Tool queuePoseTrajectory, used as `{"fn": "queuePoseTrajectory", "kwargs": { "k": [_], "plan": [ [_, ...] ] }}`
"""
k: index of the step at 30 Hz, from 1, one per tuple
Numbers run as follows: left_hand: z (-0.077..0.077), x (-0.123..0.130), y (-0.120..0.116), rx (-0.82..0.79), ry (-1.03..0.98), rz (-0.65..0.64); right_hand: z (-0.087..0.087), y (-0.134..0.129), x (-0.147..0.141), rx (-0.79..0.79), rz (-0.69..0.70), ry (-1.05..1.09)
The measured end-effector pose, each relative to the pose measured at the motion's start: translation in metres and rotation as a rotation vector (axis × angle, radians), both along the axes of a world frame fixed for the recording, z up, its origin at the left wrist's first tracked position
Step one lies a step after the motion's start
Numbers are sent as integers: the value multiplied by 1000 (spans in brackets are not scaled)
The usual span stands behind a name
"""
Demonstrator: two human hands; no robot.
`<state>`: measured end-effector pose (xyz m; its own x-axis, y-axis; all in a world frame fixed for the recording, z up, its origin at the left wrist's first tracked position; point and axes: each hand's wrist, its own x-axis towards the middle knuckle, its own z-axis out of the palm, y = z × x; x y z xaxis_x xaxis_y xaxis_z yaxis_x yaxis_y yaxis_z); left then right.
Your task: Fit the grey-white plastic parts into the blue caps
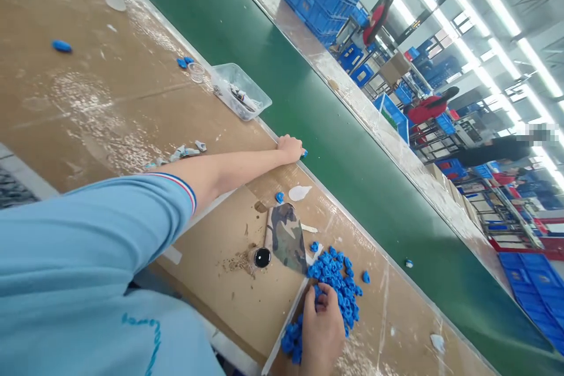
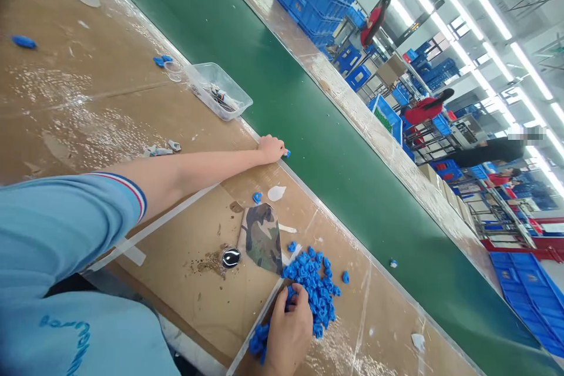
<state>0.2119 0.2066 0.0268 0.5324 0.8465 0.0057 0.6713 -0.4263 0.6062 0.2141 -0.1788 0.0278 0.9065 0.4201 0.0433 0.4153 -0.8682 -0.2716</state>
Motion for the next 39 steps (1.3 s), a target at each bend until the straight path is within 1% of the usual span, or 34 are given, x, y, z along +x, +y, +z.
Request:
{"fn": "queuePoseTrajectory", "kwargs": {
  "k": [2, 4, 6, 7, 9, 12, 14, 16, 18, 19, 21, 23, 25, 29, 31, 33, 35, 37, 39],
  "plan": [
    [-1, 4, -2, 9, 5, 2, 0, -6, 1, 125, -33, 33],
    [1, -2, -5, 30, -9, -8, -2, -13, 3, 290, -32, 88],
    [6, -18, -8, 57, -30, -38, -8, -20, 4, 460, -13, 168],
    [9, -31, -9, 71, -40, -62, -12, -22, 4, 527, -3, 216],
    [15, -64, -10, 97, -52, -111, -20, -25, 3, 617, 11, 287],
    [21, -131, -10, 115, -41, -143, -27, -25, -7, 699, 40, 332],
    [23, -178, -12, 113, -12, -132, -28, -23, -15, 731, 61, 357],
    [24, -220, -17, 113, 26, -145, -26, -19, -23, 763, 79, 389],
    [23, -252, -30, 100, 50, -195, -22, -15, -30, 826, 95, 429],
    [21, -264, -38, 86, 57, -230, -19, -12, -35, 871, 100, 456],
    [17, -279, -57, 51, 59, -302, -13, -5, -43, 957, 98, 524],
    [12, -286, -74, 37, 50, -346, -7, 2, -54, 1013, 88, 601],
    [6, -288, -86, 55, 31, -358, -2, 9, -63, 1033, 86, 688],
    [0, -287, -99, 107, -65, -318, 2, 19, -77, 1022, 101, 844],
    [0, -283, -109, 54, -169, -315, 1, 21, -81, 1003, 105, 881],
    [2, -277, -125, -97, -292, -346, 0, 23, -83, 995, 101, 906],
    [1, -266, -146, -333, -426, -390, 1, 24, -86, 990, 97, 927],
    [-4, -252, -167, -581, -553, -407, 2, 25, -88, 971, 110, 936],
    [-11, -238, -185, -752, -661, -393, 3, 26, -90, 952, 131, 927]
  ]
}}
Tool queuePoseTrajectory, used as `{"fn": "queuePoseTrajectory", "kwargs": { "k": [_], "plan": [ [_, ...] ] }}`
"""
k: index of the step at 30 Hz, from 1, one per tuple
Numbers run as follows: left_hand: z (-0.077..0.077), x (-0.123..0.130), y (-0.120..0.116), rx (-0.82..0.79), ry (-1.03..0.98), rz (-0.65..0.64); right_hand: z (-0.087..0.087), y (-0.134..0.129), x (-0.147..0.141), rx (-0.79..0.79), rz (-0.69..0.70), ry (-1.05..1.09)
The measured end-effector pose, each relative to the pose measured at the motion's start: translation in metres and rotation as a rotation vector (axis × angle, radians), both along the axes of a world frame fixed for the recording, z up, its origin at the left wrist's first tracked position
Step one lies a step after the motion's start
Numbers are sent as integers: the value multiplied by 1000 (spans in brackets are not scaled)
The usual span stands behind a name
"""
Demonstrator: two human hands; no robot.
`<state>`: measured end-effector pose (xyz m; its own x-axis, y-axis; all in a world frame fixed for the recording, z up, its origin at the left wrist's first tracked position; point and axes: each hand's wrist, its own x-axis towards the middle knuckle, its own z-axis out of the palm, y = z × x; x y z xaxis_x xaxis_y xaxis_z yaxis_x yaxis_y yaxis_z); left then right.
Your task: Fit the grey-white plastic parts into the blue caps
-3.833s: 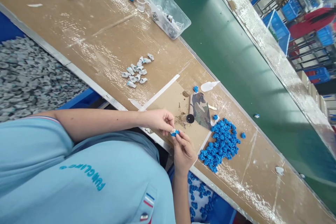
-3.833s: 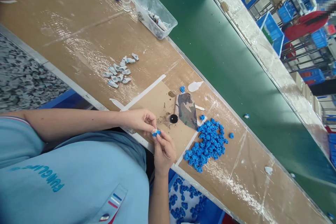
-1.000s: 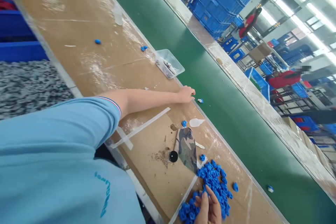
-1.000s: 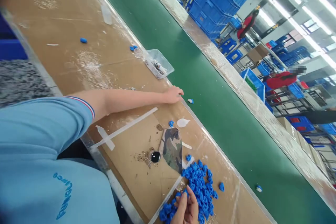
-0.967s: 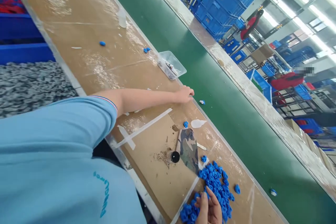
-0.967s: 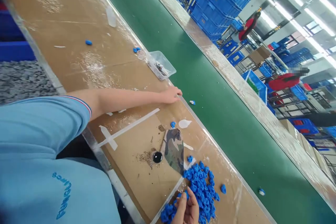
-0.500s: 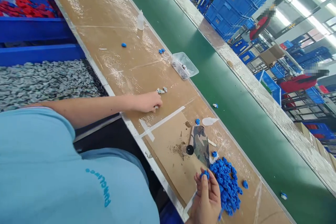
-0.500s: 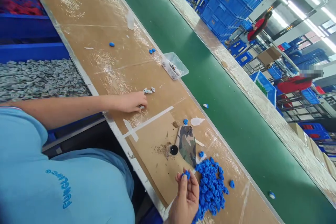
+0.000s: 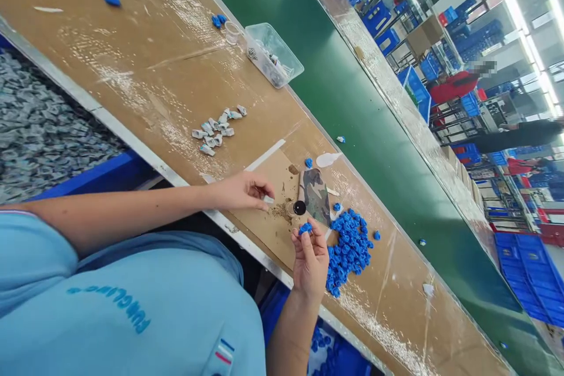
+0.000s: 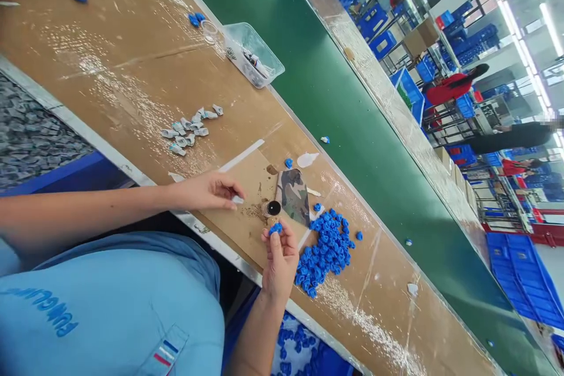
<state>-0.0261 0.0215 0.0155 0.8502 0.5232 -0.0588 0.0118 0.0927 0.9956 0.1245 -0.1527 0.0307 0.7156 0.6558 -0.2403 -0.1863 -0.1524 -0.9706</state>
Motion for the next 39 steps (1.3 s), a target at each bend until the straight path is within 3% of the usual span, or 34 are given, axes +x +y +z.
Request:
{"fn": "queuePoseTrajectory", "kwargs": {
  "k": [3, 8, 11, 15, 20, 25, 31, 36, 39],
  "plan": [
    [-10, 16, -15, -58, -55, 43, 2, 3, -1, -13, -8, -81],
    [-13, 20, -18, 193, -37, 58, 3, 5, 3, -78, -25, -367],
    [-12, 18, -19, 241, -23, 54, 1, 5, 8, -92, 16, -522],
    [-14, 20, -22, 101, -41, 71, 0, 6, 13, -119, 110, -728],
    [-16, 20, -22, 68, -108, 40, 6, 10, 16, -245, 76, -900],
    [-22, 21, -21, -99, -158, 7, 11, 15, 20, -328, 78, -1116],
    [-16, 19, -17, 100, -87, 51, 10, 20, 24, -291, 155, -1279],
    [-17, 21, -21, -172, -130, -15, 12, 22, 25, -233, 197, -1385],
    [-19, 21, -22, -184, -161, -14, 13, 23, 25, -215, 227, -1423]
  ]
}}
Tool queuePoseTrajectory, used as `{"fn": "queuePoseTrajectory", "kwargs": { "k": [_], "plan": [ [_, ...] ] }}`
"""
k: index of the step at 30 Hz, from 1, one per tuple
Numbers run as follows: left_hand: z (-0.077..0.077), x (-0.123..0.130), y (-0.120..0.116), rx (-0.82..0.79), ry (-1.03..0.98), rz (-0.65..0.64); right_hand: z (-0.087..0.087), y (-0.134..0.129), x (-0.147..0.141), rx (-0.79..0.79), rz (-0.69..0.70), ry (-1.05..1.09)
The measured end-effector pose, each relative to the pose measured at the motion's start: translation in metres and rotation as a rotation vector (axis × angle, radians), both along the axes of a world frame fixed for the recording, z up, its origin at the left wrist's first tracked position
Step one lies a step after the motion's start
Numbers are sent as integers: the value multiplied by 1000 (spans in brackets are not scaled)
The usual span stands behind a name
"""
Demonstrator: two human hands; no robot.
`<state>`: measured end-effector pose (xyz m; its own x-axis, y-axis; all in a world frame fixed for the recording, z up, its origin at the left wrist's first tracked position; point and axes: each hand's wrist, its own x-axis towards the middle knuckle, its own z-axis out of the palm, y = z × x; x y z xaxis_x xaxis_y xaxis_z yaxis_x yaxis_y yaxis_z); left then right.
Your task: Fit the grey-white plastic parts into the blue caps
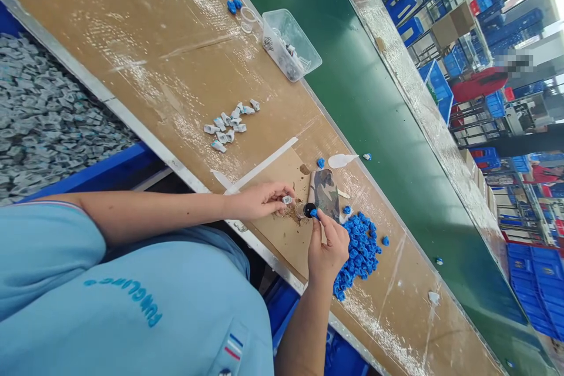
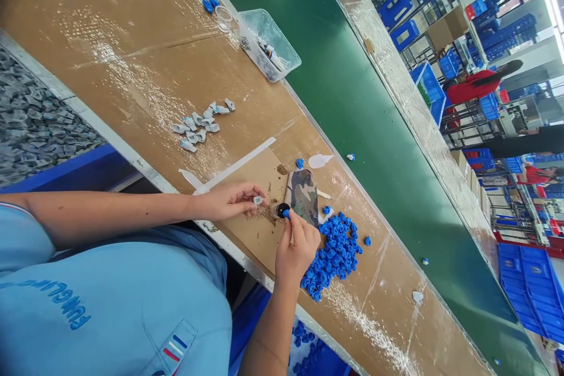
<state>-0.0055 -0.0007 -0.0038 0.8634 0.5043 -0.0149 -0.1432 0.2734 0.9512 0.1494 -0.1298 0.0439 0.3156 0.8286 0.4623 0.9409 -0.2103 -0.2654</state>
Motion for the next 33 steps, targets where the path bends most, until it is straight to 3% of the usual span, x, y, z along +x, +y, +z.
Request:
{"fn": "queuePoseTrajectory", "kwargs": {
  "k": [6, 11, 17, 21, 26, 33],
  "plan": [
    [3, -3, 3, 149, 14, 16, 0, 1, -1, 26, 29, -41],
    [-2, 1, -1, -44, -50, 30, -2, 1, -2, 34, -4, -3],
    [-5, 2, -1, -110, -38, 13, -1, -5, -15, 81, -164, 439],
    [-3, 1, -2, -125, -39, -13, -2, -7, -34, 82, -81, 659],
    [-4, 0, -4, -93, -50, -23, -3, -2, -46, 39, -15, 601],
    [-5, -3, -4, -15, -15, -94, 2, -2, -36, -58, 102, 544]
  ]
}}
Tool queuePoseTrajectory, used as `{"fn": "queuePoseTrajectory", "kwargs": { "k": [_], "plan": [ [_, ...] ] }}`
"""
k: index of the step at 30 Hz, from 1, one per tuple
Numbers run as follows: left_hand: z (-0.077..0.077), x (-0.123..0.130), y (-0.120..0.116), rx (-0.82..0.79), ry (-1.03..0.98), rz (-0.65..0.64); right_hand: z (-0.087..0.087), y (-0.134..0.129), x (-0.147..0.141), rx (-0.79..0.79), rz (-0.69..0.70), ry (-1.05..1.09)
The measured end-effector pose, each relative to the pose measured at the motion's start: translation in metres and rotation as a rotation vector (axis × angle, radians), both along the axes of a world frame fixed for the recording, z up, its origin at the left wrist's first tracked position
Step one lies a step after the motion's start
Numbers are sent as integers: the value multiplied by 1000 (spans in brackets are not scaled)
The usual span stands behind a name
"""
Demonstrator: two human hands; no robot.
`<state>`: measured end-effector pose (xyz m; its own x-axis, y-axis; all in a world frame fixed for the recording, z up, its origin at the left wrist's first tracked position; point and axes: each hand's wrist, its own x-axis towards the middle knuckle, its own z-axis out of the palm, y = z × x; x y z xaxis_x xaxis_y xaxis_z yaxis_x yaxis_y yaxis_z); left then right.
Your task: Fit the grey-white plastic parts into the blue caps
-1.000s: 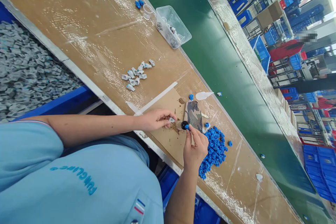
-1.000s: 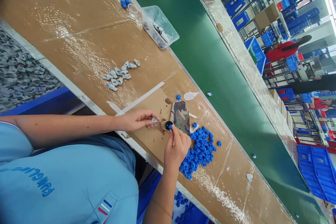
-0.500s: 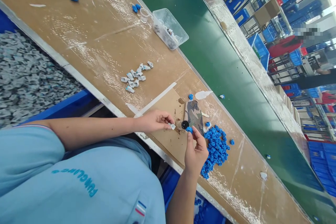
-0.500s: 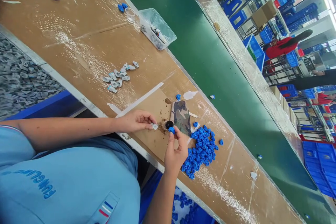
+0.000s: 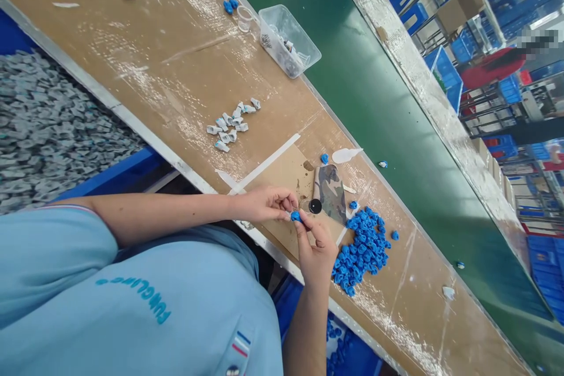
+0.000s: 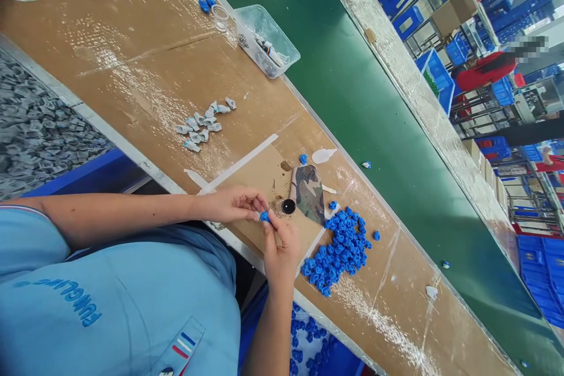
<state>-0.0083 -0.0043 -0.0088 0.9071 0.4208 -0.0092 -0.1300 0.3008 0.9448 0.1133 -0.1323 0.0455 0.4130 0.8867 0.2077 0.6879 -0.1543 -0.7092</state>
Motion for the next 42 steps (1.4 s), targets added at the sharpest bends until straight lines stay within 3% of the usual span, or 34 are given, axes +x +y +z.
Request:
{"fn": "queuePoseTrajectory", "kwargs": {
  "k": [6, 10, 16, 21, 36, 42],
  "plan": [
    [4, -2, 0, -60, 12, -120, 11, 0, 11, -115, 101, 94],
    [6, -2, -1, -136, 35, -132, 8, -1, 13, -175, 112, 183],
    [6, -2, 0, -178, 69, -53, -7, -3, 3, -88, -35, 313],
    [7, -1, 2, -195, 88, -57, -10, -4, -6, -49, -109, 358],
    [15, -2, 15, -371, 188, -210, -9, -5, -10, -36, -63, 292],
    [11, 1, 12, -325, 178, -188, -11, -4, -5, -51, -82, 306]
  ]
}}
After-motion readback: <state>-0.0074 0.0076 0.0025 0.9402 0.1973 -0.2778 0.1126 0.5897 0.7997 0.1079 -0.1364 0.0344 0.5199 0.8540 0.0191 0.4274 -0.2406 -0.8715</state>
